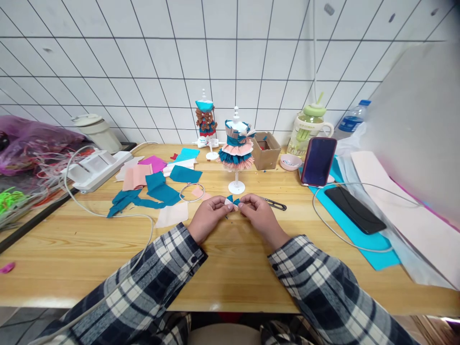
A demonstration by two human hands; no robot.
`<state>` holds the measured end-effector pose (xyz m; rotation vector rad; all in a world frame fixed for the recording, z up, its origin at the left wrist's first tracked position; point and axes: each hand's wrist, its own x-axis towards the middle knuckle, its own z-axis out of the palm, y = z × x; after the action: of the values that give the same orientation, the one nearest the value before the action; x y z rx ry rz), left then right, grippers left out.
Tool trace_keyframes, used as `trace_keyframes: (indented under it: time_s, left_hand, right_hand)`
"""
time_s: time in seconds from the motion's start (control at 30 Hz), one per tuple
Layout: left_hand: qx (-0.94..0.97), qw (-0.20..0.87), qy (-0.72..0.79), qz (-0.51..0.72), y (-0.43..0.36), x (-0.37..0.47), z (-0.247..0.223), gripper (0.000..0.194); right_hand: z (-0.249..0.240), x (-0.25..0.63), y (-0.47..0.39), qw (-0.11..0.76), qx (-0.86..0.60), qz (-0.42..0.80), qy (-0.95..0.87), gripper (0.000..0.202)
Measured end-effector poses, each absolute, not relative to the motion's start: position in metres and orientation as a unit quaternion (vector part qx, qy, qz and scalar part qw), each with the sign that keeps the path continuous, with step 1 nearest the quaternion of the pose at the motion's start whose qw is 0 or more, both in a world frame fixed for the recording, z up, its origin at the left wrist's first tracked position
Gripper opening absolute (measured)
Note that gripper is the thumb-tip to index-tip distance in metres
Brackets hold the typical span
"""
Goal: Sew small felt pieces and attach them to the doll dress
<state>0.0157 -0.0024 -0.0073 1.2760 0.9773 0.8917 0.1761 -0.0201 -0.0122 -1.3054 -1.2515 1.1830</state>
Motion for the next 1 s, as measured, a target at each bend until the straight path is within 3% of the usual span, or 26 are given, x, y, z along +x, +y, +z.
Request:
trace_keyframes:
  time_s: [0.2,0.5,0.67,0.8,1.0]
  left_hand:
    - [0.607,0.548,0.438,0.372,-0.003,0.017,-0.005,0.03]
    - [0.59,0.559,0.437,0.385,-0.003,0.017,-0.005,0.03]
    - [0.594,0.572,0.423,0.377,-0.003,0.015,-0.004,0.028]
    - [0.61,0.571,0.409,0.368,-0.003,0.013,-0.003,0.024]
    - [0.609,0.583,0.397,0.362,-0.002,0.012,-0.003,0.023]
  right_hand:
    - [-0.012,0.176,-0.021,0.461,-0.532,0.476,-0.527,0.018]
    - [-0.018,0.175,-0.018,0.479,-0.488,0.529,-0.503,0.027]
    - [-0.014,0.18,-0.022,0.503,-0.503,0.309,-0.632,0.039]
    - [-0.008,0.184,-0.026,0.454,-0.457,0.132,-0.753,0.023]
    - [-0.01,0.186,-0.025,0.44,-0.456,0.094,-0.768,0.02]
